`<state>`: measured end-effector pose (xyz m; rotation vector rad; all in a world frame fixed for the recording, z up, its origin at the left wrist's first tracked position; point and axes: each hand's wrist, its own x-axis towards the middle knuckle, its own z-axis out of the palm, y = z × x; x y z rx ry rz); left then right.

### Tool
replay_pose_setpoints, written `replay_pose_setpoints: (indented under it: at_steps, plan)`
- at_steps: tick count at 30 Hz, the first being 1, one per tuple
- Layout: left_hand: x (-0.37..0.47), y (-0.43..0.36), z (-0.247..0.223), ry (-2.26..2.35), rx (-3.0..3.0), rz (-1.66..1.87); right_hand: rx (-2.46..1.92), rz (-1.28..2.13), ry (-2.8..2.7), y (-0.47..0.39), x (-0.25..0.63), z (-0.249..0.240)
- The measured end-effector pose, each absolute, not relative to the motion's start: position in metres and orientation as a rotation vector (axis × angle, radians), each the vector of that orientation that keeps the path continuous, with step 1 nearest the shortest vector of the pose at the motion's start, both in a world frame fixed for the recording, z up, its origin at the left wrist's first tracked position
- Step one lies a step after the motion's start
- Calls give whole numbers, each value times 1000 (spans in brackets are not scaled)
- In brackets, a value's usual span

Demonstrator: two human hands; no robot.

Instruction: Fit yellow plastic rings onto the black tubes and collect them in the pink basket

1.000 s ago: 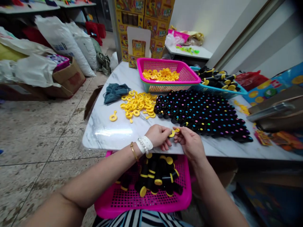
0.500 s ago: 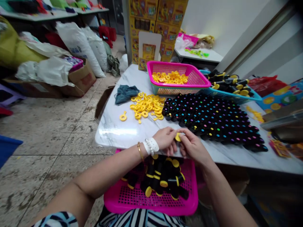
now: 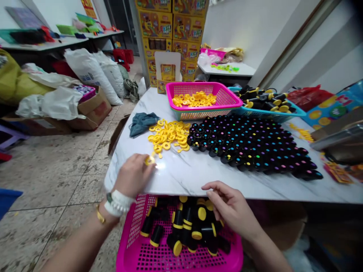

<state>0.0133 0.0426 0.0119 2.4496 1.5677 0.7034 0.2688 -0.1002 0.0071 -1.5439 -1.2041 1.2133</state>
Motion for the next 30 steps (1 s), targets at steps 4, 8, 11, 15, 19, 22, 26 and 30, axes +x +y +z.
replay_pose_setpoints:
  at_steps: [4, 8, 11, 15, 19, 22, 26, 30]
  plan:
    - [79, -3, 31, 910, 2103, 565, -1352, 1196, -1119, -84, 270, 11]
    - [138, 10, 27, 869, 2022, 535, -1432, 1053, -936, -76, 283, 5]
    - [166, 36, 13, 930, 2187, 694, -1564, 819, -789, -75, 298, 1]
    - [185, 52, -1, 977, 2355, 634, -1672, 752, -883, -66, 310, -3]
    - [194, 55, -4, 1043, 2447, 545, -1813, 700, -1145, -46, 316, -8]
    - [199, 56, -5, 1060, 2437, 519, -1880, 610, -1283, -39, 318, -11]
    - [192, 50, -2, 1053, 2342, 571, -1788, 701, -1310, -51, 313, -9]
    - [160, 33, 4, 986, 2370, 551, -1599, 1093, -1106, -73, 308, -4]
